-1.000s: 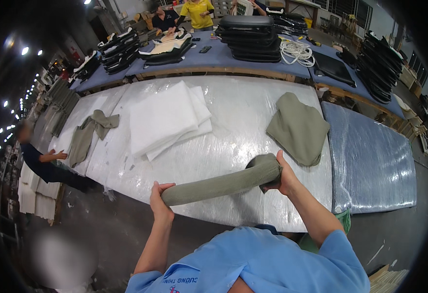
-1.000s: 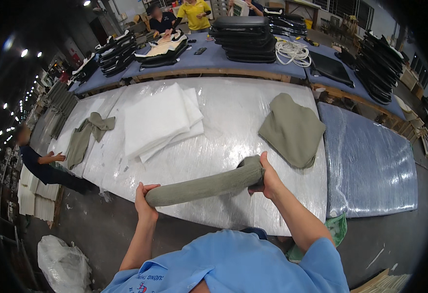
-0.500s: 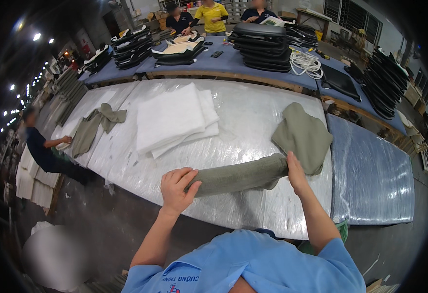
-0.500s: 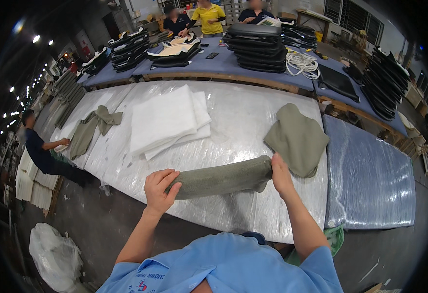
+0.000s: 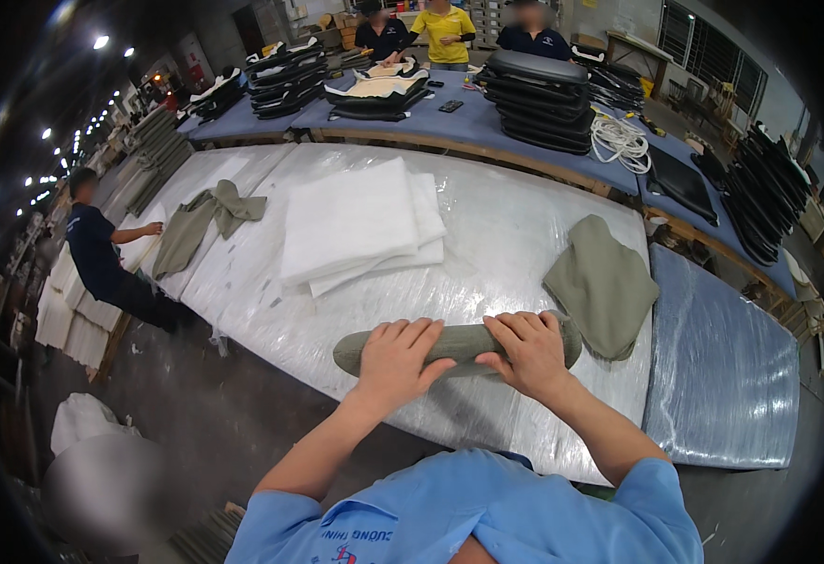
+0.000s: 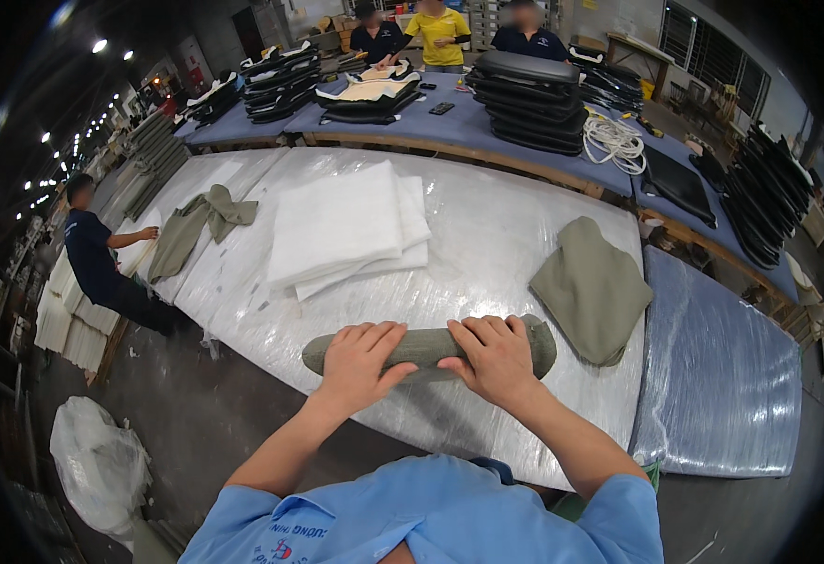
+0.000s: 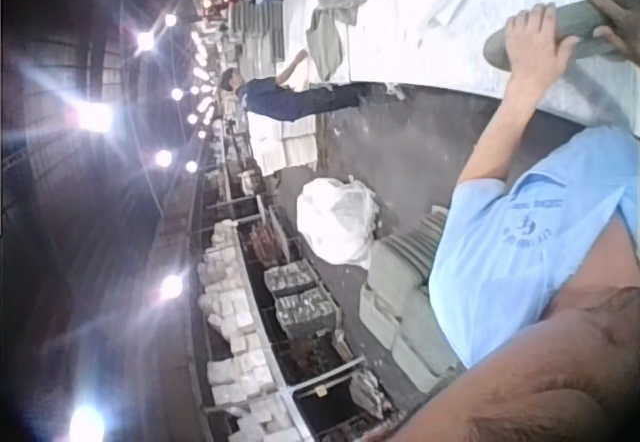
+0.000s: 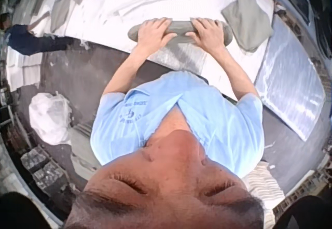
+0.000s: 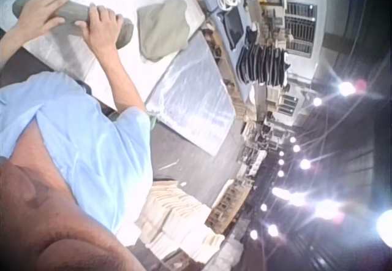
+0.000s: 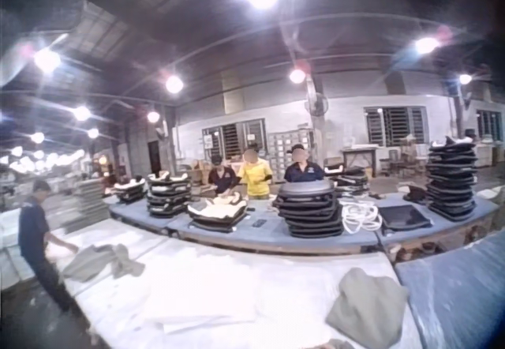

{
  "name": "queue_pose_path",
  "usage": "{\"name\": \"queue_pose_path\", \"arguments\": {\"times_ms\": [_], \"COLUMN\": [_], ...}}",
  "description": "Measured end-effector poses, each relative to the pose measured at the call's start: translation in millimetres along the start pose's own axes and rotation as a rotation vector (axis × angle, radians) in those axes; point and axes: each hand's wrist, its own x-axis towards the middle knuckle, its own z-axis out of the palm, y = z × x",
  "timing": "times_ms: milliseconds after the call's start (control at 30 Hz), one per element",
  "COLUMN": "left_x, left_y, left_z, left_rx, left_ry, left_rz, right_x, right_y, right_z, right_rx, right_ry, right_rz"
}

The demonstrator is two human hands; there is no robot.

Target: The person folds a green fabric item on a plastic-covered table in a workshop. They repeatedly fold and roll the fabric into a compact bundle by hand, then place it aside. Other workers are visible in the background handling similar items.

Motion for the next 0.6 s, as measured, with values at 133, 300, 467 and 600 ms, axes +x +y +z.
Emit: {"name": "queue_pose_path", "arguments": {"times_ms": [133,300,467,600], "left_x": [9,24,54,48], "left_y": [5,-46,-81,-39], "left_z": [11,32,47,111], "left_rx": [0.026,-0.077,-0.144,-0.537], "left_ry": [-0.006,0.095,0.176,0.350], "left_rz": [0.005,0.039,0.087,-0.604], "right_x": [1,23,52,27], "right_y": [6,-19,-33,-2], "right_z": [4,1,-10,40], "right_rx": [0.019,0.037,0.228,0.895], "right_ry": [-0.046,-0.189,-0.490,-0.446], "right_rz": [-0.028,0.043,0.215,0.686]}}
